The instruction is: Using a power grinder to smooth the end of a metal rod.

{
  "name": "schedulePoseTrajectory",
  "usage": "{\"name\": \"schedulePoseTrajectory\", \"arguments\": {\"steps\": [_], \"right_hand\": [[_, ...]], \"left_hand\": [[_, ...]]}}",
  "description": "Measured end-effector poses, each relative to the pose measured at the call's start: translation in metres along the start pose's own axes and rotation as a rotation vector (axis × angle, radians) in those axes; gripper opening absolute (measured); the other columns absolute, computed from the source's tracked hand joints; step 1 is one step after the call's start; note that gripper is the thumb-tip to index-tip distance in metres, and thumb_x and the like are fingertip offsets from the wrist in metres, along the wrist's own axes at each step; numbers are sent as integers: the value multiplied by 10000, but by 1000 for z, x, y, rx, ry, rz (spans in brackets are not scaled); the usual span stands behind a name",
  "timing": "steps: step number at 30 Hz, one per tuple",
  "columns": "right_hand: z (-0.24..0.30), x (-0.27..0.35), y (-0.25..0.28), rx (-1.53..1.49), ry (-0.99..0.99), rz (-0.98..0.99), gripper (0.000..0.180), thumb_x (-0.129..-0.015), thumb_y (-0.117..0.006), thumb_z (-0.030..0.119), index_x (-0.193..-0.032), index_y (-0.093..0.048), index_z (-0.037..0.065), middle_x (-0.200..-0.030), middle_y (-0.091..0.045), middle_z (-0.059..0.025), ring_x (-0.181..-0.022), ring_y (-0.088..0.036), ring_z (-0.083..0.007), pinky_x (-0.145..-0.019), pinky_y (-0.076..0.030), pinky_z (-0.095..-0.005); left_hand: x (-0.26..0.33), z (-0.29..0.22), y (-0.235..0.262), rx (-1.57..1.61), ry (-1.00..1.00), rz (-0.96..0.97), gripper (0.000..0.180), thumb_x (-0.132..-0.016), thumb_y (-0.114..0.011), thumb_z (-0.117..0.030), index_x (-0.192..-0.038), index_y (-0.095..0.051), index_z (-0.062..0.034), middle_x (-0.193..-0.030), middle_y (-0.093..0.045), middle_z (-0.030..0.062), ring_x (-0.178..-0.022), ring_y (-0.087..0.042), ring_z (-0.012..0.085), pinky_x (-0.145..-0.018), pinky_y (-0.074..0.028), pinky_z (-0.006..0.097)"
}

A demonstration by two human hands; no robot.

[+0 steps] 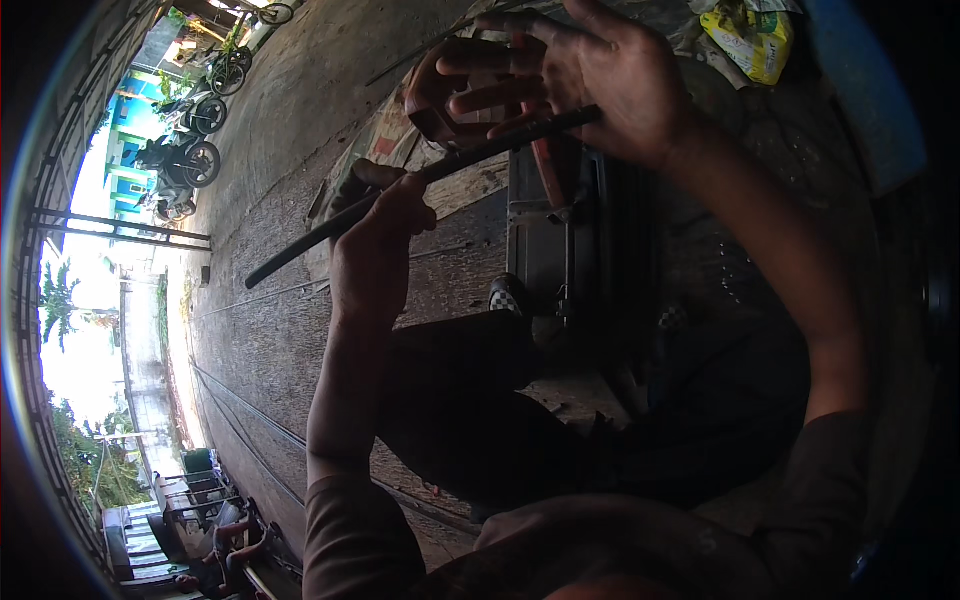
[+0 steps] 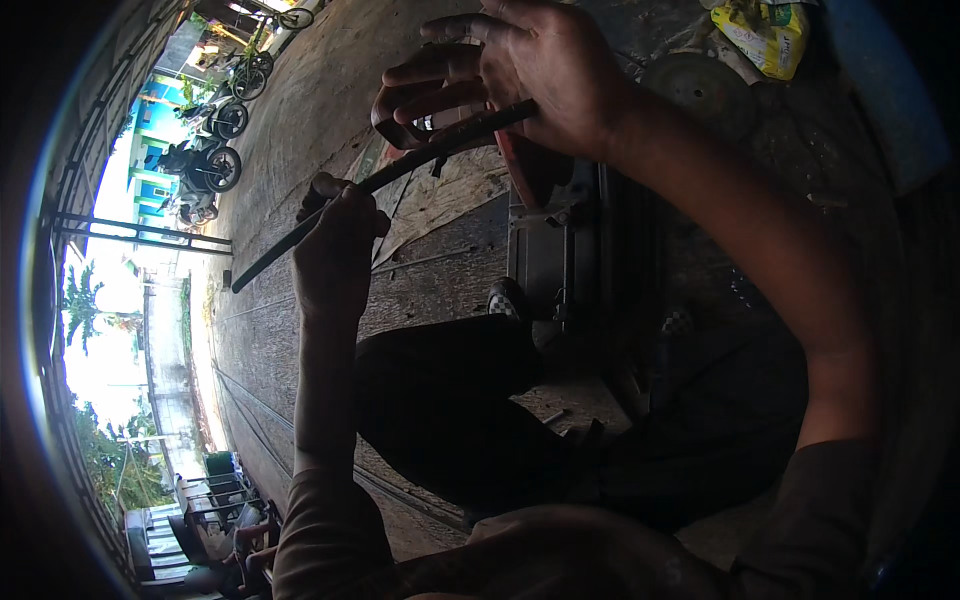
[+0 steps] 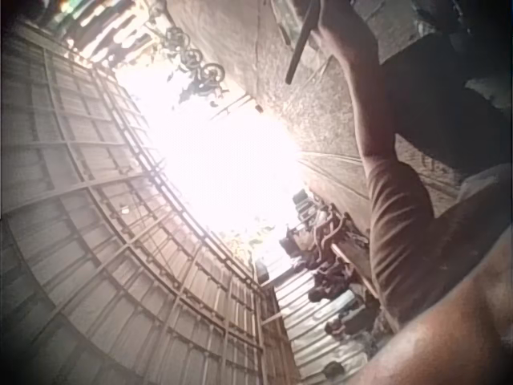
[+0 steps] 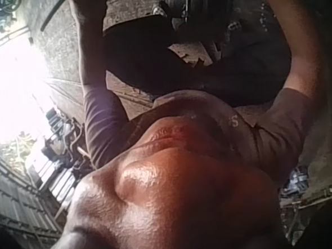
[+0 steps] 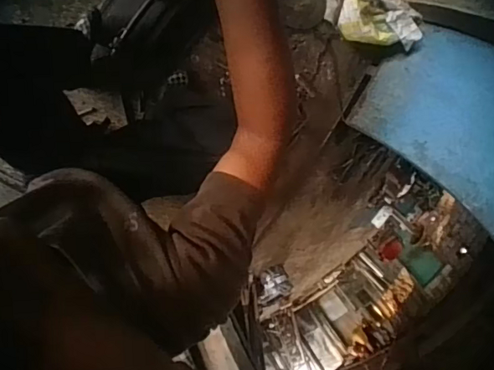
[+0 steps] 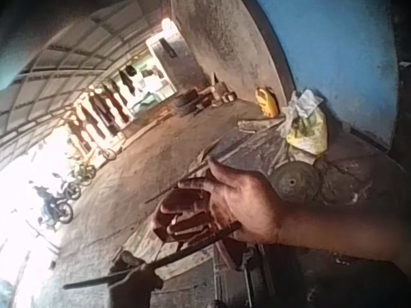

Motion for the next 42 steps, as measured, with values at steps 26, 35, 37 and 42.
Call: {"name": "schedulePoseTrajectory", "arguments": {"steps": [26,35,37,42], "right_hand": [[12,7,37,496,82,-91,244,-741,-504,143,-948,-551,23,-771,-538,-50,-618,-530,-129,-602,-503,-309],[12,6,60,516,133,-161,99,-789,-614,92,-826,-638,3,-729,-632,-58,-653,-617,-135,-667,-505,-272],[14,6,58,529,147,-145,120,-817,-617,103,-861,-648,-4,-767,-649,-60,-671,-629,-137,-665,-513,-276],[19,8,37,572,137,-223,171,-781,-559,-53,-928,-549,33,-795,-592,-45,-707,-603,-136,-675,-504,-287]], "left_hand": [[-5,-3,10,434,22,-16,117,-953,-519,-85,-841,-486,-79,-684,-491,33,-634,-496,134,-676,-458,316],[-5,-2,9,391,16,-17,105,-962,-509,-90,-865,-488,-56,-694,-495,39,-643,-509,129,-676,-462,303],[-5,-1,10,374,19,-32,106,-962,-509,-91,-864,-491,-53,-698,-498,41,-643,-512,130,-676,-464,302],[-5,-2,8,270,28,-53,50,-979,-466,-120,-929,-463,-119,-700,-412,-6,-650,-424,98,-646,-387,275]]}}
Point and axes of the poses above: each hand's wrist, its own x-axis away from the middle knuckle, its own y-axis out of the back of the hand, z = x × y, the point moved 5 cm from there along -x, towards the middle knuckle
